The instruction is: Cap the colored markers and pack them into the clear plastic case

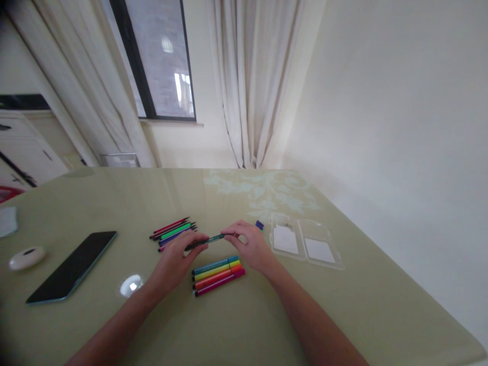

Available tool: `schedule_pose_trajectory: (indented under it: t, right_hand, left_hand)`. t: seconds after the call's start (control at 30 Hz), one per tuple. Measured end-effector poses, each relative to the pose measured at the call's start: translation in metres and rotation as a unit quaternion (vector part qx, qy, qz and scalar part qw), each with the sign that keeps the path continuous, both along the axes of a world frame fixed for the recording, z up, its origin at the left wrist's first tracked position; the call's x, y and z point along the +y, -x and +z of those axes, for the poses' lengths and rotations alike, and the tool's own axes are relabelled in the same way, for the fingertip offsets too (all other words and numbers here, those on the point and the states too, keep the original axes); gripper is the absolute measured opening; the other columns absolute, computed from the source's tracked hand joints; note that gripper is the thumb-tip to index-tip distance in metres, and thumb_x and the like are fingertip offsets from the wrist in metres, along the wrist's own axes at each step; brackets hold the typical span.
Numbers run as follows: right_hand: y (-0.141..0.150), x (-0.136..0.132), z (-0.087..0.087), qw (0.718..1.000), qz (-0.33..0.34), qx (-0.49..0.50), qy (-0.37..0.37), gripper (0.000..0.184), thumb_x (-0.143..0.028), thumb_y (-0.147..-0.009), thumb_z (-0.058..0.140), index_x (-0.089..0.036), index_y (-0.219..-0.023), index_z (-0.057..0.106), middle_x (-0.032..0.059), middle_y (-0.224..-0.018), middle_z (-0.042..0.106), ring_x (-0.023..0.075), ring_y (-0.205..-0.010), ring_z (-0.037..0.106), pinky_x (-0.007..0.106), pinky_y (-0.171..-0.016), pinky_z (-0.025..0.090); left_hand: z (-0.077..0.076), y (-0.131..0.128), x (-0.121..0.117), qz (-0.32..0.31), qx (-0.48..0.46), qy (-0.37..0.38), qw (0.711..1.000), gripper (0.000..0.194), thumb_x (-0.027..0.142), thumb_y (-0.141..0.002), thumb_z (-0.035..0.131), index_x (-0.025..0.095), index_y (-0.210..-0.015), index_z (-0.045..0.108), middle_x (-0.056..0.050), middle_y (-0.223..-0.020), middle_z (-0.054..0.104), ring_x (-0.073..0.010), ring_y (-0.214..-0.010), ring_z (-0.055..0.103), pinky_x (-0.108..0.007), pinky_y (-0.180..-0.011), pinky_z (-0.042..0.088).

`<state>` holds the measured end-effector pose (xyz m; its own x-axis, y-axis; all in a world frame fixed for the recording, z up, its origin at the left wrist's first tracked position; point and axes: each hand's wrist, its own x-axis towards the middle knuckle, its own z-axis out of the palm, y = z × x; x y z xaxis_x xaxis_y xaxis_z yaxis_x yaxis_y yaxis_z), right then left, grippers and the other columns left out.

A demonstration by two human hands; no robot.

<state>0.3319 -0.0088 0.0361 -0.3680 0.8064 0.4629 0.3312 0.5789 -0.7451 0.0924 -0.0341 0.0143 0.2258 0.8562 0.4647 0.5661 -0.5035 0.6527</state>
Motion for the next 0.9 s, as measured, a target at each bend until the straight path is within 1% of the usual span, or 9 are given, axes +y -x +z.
schedule_pose_trajectory:
  t: [0.13, 0.27, 0.43, 0.57, 0.67, 0.77, 0.83, 0.9]
  right_hand:
    - [-0.001, -0.003, 0.003, 1.0, 0.003, 0.015, 0.019, 0.015, -0.032, -0.096, 0.07, -0.026, -0.102, 0.082, 0.0052, -0.094, 0.077, 0.0196, -0.087, 0.07, 0.033, -0.081, 0.054]
    - [-0.001, -0.004, 0.004, 0.999, 0.002, 0.013, 0.041, 0.017, -0.039, -0.095, 0.071, -0.026, -0.098, 0.083, 0.0058, -0.09, 0.076, 0.0204, -0.084, 0.07, 0.033, -0.078, 0.055]
    - [-0.001, -0.002, 0.001, 0.999, 0.006, 0.022, 0.041, 0.022, -0.043, -0.093, 0.073, -0.025, -0.096, 0.083, 0.0055, -0.085, 0.075, 0.0192, -0.078, 0.068, 0.032, -0.072, 0.053]
    - [0.001, -0.004, -0.001, 0.999, 0.002, 0.002, 0.043, 0.019, -0.04, -0.093, 0.072, -0.023, -0.095, 0.083, 0.0053, -0.084, 0.076, 0.0187, -0.078, 0.068, 0.031, -0.073, 0.053]
    - [0.003, -0.004, -0.002, 0.997, -0.009, -0.036, 0.067, 0.016, -0.035, -0.093, 0.071, -0.023, -0.093, 0.082, 0.004, -0.086, 0.078, 0.0183, -0.079, 0.069, 0.029, -0.072, 0.052]
    - [0.001, -0.001, -0.007, 0.994, -0.045, -0.074, 0.071, 0.02, -0.032, -0.099, 0.063, -0.021, -0.095, 0.079, 0.0042, -0.089, 0.078, 0.0185, -0.082, 0.069, 0.029, -0.072, 0.05]
    - [-0.002, 0.004, -0.013, 0.99, -0.079, -0.106, 0.046, 0.024, -0.027, -0.103, 0.055, -0.02, -0.098, 0.077, 0.0057, -0.094, 0.077, 0.0196, -0.088, 0.069, 0.031, -0.078, 0.05]
    - [-0.006, 0.008, -0.02, 0.983, -0.101, -0.153, 0.016, 0.026, -0.019, -0.103, 0.05, -0.019, -0.104, 0.075, 0.0077, -0.103, 0.076, 0.0211, -0.098, 0.067, 0.033, -0.089, 0.049]
  left_hand:
    - [0.001, -0.002, -0.003, 0.002, 0.0, 0.011, 1.0, 0.014, 0.031, -0.097, 0.063, 0.026, -0.103, 0.075, -0.002, -0.093, 0.075, -0.02, -0.087, 0.068, -0.031, -0.079, 0.054]
    - [0.001, -0.003, -0.005, 0.012, -0.008, 0.018, 1.0, 0.017, 0.034, -0.096, 0.064, 0.025, -0.099, 0.078, -0.003, -0.091, 0.076, -0.0211, -0.086, 0.069, -0.033, -0.079, 0.054]
    - [-0.003, -0.004, -0.005, 0.02, -0.03, 0.029, 0.999, 0.019, 0.036, -0.095, 0.064, 0.025, -0.099, 0.078, -0.004, -0.093, 0.077, -0.0215, -0.087, 0.07, -0.034, -0.081, 0.055]
    - [-0.005, -0.004, -0.004, 0.02, -0.027, 0.061, 0.998, 0.017, 0.035, -0.094, 0.065, 0.025, -0.099, 0.077, -0.003, -0.095, 0.077, -0.0219, -0.088, 0.07, -0.035, -0.081, 0.055]
    - [-0.005, -0.004, -0.003, -0.001, -0.009, 0.091, 0.996, 0.017, 0.035, -0.095, 0.063, 0.025, -0.101, 0.076, -0.004, -0.099, 0.076, -0.0226, -0.092, 0.07, -0.035, -0.083, 0.055]
    - [-0.004, -0.001, -0.002, -0.02, 0.029, 0.11, 0.993, 0.018, 0.036, -0.094, 0.063, 0.023, -0.098, 0.075, -0.005, -0.099, 0.074, -0.0234, -0.092, 0.069, -0.035, -0.082, 0.053]
    - [-0.003, 0.002, -0.002, -0.03, 0.067, 0.131, 0.989, 0.018, 0.038, -0.093, 0.064, 0.022, -0.093, 0.075, -0.006, -0.095, 0.073, -0.0234, -0.088, 0.068, -0.034, -0.078, 0.052]
    - [-0.001, 0.007, -0.002, -0.047, 0.093, 0.164, 0.981, 0.02, 0.039, -0.091, 0.065, 0.022, -0.093, 0.076, -0.006, -0.092, 0.073, -0.0232, -0.085, 0.067, -0.034, -0.076, 0.052]
